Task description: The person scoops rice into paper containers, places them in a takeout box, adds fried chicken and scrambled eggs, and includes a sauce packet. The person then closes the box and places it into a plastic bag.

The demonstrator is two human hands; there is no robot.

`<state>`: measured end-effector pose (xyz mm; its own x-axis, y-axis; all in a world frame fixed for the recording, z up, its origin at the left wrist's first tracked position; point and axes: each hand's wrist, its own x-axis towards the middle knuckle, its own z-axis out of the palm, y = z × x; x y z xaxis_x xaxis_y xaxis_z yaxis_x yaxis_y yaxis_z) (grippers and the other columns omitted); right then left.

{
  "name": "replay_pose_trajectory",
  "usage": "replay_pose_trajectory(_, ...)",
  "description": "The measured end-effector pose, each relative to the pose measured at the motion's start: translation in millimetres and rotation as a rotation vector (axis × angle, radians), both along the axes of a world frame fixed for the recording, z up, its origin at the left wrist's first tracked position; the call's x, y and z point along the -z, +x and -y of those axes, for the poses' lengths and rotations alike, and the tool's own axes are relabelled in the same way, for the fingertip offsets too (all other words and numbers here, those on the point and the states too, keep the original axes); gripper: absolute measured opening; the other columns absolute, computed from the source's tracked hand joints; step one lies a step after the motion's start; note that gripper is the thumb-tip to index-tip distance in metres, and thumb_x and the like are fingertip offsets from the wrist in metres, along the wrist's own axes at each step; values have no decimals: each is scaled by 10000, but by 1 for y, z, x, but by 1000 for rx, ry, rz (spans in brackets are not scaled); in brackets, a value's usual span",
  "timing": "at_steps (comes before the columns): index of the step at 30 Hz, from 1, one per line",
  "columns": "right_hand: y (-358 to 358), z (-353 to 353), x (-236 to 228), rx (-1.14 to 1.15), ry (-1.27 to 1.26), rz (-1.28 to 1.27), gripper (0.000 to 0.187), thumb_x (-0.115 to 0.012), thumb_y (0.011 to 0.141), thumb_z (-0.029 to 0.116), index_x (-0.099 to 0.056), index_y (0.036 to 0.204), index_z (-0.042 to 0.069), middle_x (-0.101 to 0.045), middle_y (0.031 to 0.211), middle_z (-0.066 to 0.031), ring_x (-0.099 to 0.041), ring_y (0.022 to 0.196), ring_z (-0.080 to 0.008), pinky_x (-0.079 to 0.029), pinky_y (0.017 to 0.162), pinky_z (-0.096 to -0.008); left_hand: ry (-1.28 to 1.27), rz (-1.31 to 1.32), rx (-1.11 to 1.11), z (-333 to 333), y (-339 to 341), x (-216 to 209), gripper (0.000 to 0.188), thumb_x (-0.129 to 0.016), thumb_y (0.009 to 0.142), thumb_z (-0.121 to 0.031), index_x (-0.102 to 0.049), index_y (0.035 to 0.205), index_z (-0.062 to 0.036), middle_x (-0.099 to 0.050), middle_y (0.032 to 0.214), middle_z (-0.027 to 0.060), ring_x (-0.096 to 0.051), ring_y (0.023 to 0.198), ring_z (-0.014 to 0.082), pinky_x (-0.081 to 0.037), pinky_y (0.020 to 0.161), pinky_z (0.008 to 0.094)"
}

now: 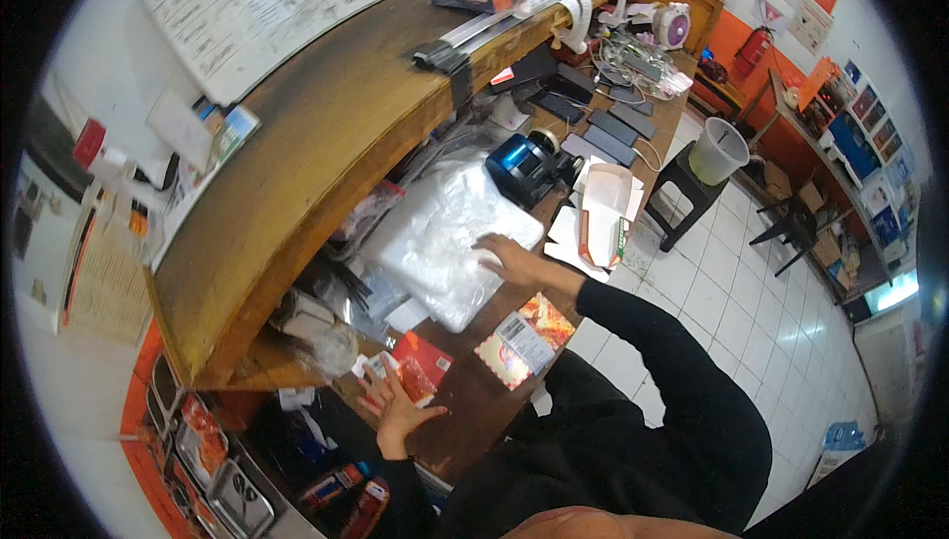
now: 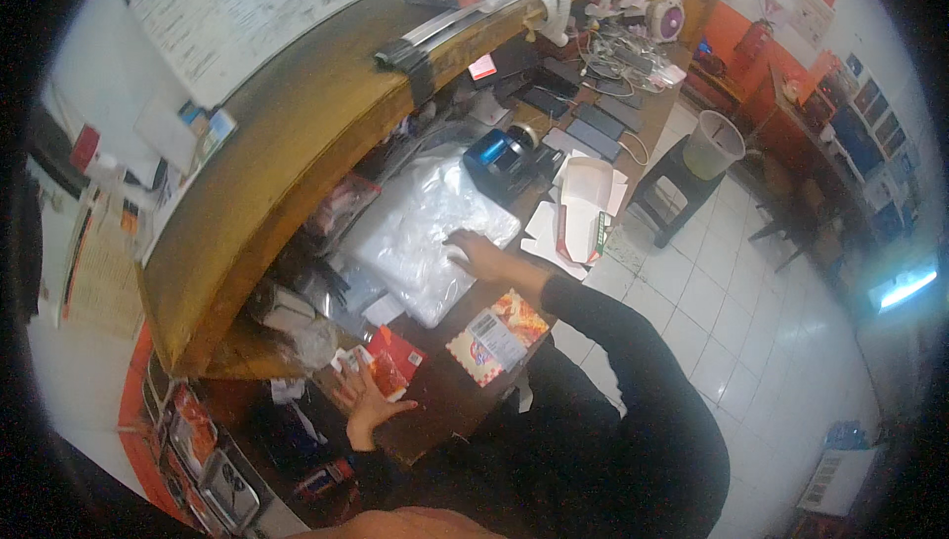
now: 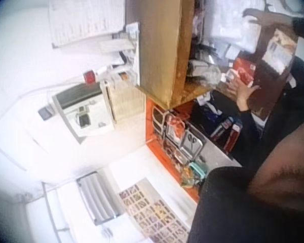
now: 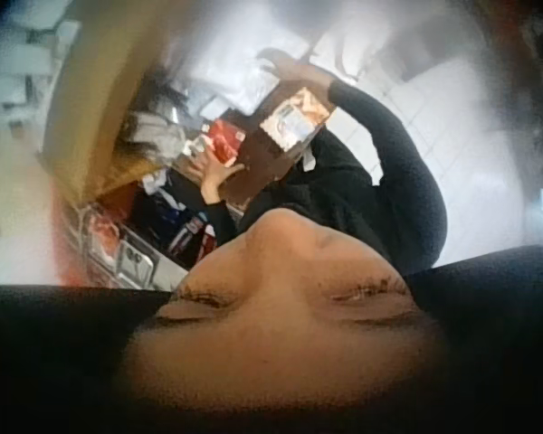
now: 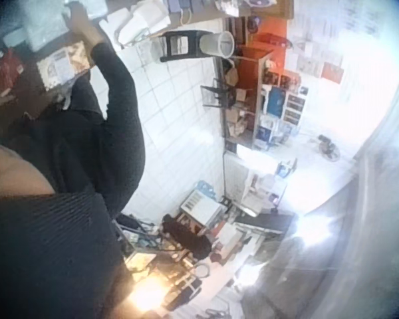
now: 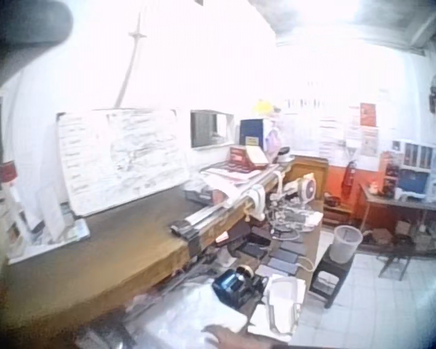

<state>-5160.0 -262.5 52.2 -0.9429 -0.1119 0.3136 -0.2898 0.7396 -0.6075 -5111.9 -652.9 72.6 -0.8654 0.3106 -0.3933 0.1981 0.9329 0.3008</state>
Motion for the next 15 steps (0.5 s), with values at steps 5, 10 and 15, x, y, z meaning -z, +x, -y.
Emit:
replay_pose_trajectory(5, -102, -91, 42, 82, 265, -41, 177, -536, 823, 55, -642, 964, 40, -625, 1031, -151, -598, 1016, -331, -514, 848, -426, 49, -34, -146, -69, -18, -42, 1264, -839, 615, -532, -86, 1547, -127, -1, 1574, 292, 102, 1448, 476, 9, 1089, 708)
replay_pose_trajectory(10, -174, -136, 35, 54, 336, 77, 138, -575, 826, 158, -593, 871, 28, -629, 921, -190, -641, 854, -369, -523, 714, -483, 439, -25, -265, -157, -40, -71, 749, -682, 870, -330, -332, 1473, -57, -417, 1427, 274, -374, 1338, 418, -271, 1109, 511)
replay_pose_trajectory(15, -182, -175, 34, -157, 331, 119, 595, -834, 629, 269, -563, 1078, -12, -546, 1149, -222, -587, 1004, -372, -536, 812, -452, 588, -159, -129, -317, -64, -70, 561, -663, 895, -262, -474, 1354, -1, -472, 1389, 241, -438, 1304, 377, -347, 1085, 431)
